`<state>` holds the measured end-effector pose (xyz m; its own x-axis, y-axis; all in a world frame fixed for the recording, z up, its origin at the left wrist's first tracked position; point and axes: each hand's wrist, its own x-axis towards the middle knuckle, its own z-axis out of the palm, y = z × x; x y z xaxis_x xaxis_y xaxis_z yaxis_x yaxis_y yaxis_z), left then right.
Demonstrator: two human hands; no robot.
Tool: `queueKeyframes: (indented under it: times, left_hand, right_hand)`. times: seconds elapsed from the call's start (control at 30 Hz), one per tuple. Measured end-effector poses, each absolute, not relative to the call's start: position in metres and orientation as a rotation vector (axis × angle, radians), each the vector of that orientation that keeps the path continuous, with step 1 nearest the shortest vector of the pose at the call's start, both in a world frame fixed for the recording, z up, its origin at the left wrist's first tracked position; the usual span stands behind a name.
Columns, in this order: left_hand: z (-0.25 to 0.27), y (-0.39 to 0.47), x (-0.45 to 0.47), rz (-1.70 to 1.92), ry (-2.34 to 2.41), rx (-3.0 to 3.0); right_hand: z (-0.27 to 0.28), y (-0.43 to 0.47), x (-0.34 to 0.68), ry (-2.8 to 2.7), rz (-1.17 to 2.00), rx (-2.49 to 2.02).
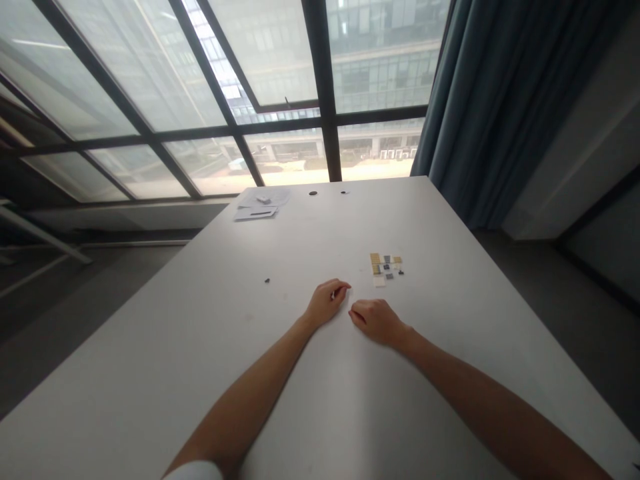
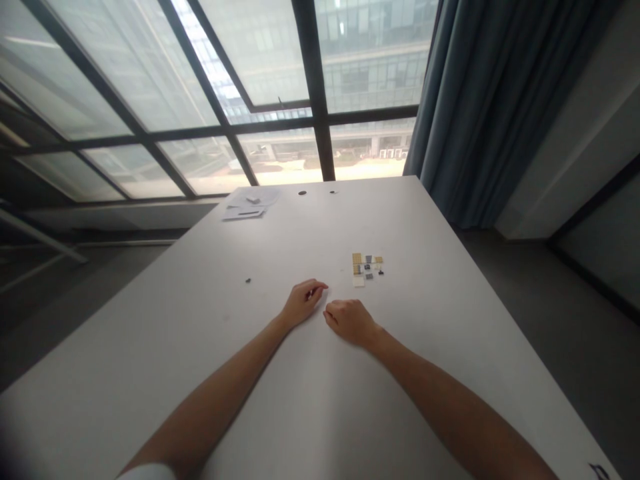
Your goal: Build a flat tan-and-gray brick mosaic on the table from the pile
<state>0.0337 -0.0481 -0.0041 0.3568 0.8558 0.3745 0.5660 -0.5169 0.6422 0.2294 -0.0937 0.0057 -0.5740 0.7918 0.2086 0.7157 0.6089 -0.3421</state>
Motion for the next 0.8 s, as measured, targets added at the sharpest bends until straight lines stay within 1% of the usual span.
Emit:
queueKeyframes:
  times: [0.2, 0.4, 0.67, 0.8]
  left_hand:
    - [-0.005, -0.048, 0.034, 0.947, 1.258, 2.224]
    - [-0.001, -0.049, 0.037, 0.753, 1.287, 2.272]
    - [-0.001, -0.05, 0.038, 0.753, 1.294, 2.29]
    - [0.011, -0.05, 0.031, 0.684, 1.23, 2.324]
  right_hand:
    - [0.008, -0.093, 0.228, -2.57, 0.386, -1.251]
    - [0.006, -0.093, 0.227, -2.55, 0.385, -1.241]
    - [0.001, -0.09, 0.23, -2.53, 0.364, -1.21]
    - [0.0, -0.09, 0.23, -2.52, 0.377, -1.18]
